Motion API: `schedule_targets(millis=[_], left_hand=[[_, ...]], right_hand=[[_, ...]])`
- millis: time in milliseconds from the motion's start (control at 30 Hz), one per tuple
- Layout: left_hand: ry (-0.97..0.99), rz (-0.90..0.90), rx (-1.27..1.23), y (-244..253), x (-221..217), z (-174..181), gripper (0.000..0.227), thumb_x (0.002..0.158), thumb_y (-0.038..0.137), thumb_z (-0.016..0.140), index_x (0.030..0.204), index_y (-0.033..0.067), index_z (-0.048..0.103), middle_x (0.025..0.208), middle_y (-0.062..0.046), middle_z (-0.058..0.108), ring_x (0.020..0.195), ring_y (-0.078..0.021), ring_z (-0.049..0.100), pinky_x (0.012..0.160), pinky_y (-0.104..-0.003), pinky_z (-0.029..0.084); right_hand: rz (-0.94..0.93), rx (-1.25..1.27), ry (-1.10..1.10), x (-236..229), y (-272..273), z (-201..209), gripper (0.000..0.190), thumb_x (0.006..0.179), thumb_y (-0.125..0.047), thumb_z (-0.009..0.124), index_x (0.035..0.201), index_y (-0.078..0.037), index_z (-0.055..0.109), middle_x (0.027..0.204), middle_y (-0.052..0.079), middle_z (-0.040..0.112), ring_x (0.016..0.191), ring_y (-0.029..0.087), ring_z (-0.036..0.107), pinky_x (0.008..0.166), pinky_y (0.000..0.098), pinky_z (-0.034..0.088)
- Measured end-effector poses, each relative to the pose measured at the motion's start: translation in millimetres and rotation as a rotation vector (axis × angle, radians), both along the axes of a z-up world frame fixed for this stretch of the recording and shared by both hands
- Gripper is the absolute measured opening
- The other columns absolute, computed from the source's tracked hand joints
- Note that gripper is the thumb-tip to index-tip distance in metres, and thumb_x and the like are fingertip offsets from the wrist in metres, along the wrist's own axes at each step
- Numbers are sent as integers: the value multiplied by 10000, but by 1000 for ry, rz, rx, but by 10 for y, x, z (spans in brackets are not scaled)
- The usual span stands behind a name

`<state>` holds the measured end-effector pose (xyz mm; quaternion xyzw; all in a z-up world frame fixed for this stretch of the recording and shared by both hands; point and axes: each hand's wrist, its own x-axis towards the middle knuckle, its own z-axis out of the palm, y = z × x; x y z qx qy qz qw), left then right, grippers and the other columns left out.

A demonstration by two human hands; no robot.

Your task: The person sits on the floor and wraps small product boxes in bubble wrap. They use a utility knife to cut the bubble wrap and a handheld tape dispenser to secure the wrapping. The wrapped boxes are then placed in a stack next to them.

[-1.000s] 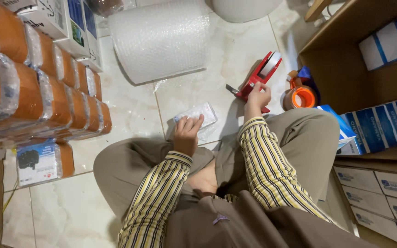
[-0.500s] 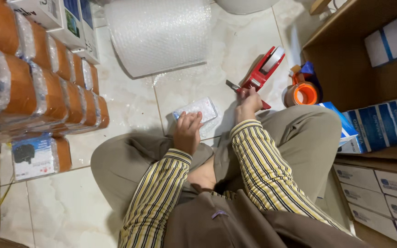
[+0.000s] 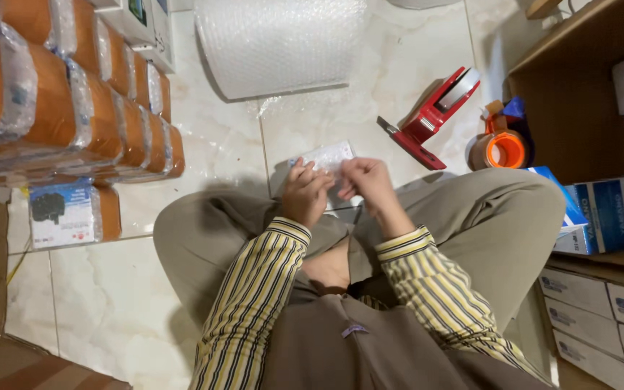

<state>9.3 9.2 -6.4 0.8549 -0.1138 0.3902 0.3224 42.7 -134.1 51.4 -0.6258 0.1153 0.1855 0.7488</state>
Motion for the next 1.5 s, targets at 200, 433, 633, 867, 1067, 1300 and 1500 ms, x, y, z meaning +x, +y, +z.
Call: schedule_targets(millis=[200, 433, 633, 867, 1067, 1300, 1500], left_hand=[[27, 15, 29, 40, -5, 125, 160, 625, 52, 746, 642, 160, 629, 669, 1, 588, 830, -209, 637, 950, -361, 511], [136, -38, 89, 147, 4, 156, 292, 632, 223, 819, 692, 162, 540, 767, -6, 646, 883, -206, 642, 980, -356, 487], [142, -201, 42, 198, 1, 344, 456, 659, 269, 813, 947, 131, 487, 819, -3, 630, 901, -260, 632, 966, -440, 482], [233, -109, -27, 161, 27, 432, 246, 815, 360, 685, 923, 166, 578, 698, 31, 512, 820, -230, 592, 931, -388, 479], [446, 149, -508, 37, -8, 542, 750, 640, 365, 847, 1245, 185, 442, 1207, -155, 276, 1131, -390, 368, 997, -526, 295], [614, -88, -1640, -43, -7, 406, 327, 901, 410, 586, 823, 103, 508, 894, -62, 495, 994, -261, 499, 979, -436, 308], [502, -251, -893, 124, -8, 833, 1003, 781, 227, 778, 1466, 210, 46, 1535, -125, 4, 1433, -307, -33, 1054, -681, 68]], right_hand=[[5, -231, -41, -127, 226, 430, 303, 807, -177, 735, 638, 33, 597, 465, 173, 555, 351, 209, 594, 302, 261, 519], [212, -1071, -421, -155, 131, 228, 417, 838, -474, 656, 645, -119, 552, 525, 101, 574, 594, 383, 630, 549, 441, 494], [191, -1276, -699, -246, 2, 74, 384, 879, -452, 587, 670, -139, 512, 462, 58, 525, 496, 287, 625, 492, 373, 499], [138, -1271, -944, -208, -53, -233, 311, 818, -440, 651, 717, -188, 500, 520, 20, 487, 551, 228, 612, 501, 337, 495], [-92, -665, -314, -52, -147, -339, 150, 774, -137, 632, 820, -94, 495, 623, 138, 581, 601, 298, 638, 548, 396, 529], [-140, -66, 203, 145, -245, -535, 595, 851, -707, 443, 940, -120, 471, 757, 123, 567, 639, 259, 624, 485, 367, 578], [-40, 350, 20, 119, -81, 131, 674, 577, -109, 453, 1247, -162, 406, 920, 109, 558, 837, 248, 577, 700, 295, 489]])
